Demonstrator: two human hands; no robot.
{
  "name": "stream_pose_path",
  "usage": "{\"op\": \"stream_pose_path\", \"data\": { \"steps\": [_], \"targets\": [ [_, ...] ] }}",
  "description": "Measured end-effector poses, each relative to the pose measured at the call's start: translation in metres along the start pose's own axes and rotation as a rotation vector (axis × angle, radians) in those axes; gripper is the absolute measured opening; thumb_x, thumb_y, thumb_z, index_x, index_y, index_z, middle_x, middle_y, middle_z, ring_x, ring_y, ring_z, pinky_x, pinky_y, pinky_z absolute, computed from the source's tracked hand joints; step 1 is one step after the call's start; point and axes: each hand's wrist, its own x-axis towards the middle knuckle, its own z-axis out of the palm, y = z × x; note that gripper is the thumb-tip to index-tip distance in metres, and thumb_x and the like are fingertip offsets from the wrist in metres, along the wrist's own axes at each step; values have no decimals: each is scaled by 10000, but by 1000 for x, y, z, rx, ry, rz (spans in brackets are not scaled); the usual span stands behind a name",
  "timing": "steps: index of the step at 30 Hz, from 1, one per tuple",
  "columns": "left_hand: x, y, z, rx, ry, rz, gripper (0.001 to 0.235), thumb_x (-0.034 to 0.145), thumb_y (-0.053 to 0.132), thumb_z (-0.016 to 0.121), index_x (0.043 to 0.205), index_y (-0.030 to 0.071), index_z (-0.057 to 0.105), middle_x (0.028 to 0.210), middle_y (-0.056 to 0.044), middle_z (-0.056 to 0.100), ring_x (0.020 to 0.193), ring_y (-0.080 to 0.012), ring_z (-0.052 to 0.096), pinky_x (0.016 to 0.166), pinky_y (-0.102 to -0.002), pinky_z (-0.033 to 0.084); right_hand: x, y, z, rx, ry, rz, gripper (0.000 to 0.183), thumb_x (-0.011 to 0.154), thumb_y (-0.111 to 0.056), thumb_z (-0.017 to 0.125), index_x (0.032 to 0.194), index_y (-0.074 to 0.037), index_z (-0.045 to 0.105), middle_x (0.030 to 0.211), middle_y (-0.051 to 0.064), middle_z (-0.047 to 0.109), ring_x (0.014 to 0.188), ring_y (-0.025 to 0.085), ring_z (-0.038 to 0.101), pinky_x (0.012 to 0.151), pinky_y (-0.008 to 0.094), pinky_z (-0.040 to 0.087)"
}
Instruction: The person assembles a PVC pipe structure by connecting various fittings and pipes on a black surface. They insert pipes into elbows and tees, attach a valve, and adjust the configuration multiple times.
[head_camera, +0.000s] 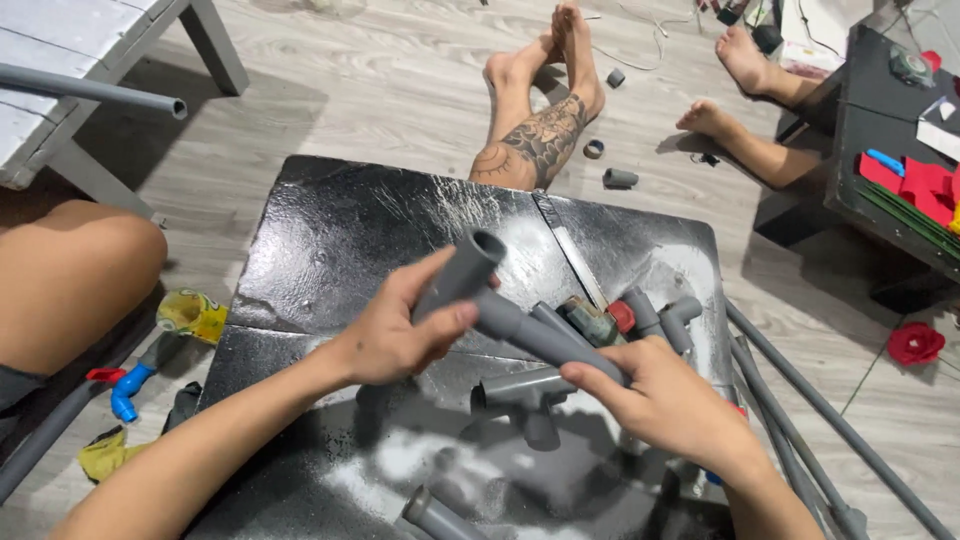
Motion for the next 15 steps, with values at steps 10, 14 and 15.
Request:
{"op": "stream_pose_path", "data": {
  "steps": [10,14,15],
  "targets": [
    [-2,33,-17,162,82,-158,342,964,303,564,1212,130,407,977,-138,709,499,-112,552,390,-261,450,0,4,3,-888,753,-289,579,876,-648,661,1267,-225,725,526,35,669,364,209,587,390,326,396],
    [-8,60,-7,800,65,46,448,877,280,691,1291,124,628,954,-33,759,526,-136,619,466,-270,471,-5,9,0,-795,812,-504,545,803,-486,808,1265,-203,757,620,4,659,396,162,508,424,328,352],
    [-11,63,-6,897,90,96,458,860,283,713,1286,124,651,866,-2,714,432,-130,528,393,-289,398,-8,9,-2,-794,807,-570,548,771,-428,862,1249,-178,767,678,-6,671,426,142,503,450,320,363]
  ]
}}
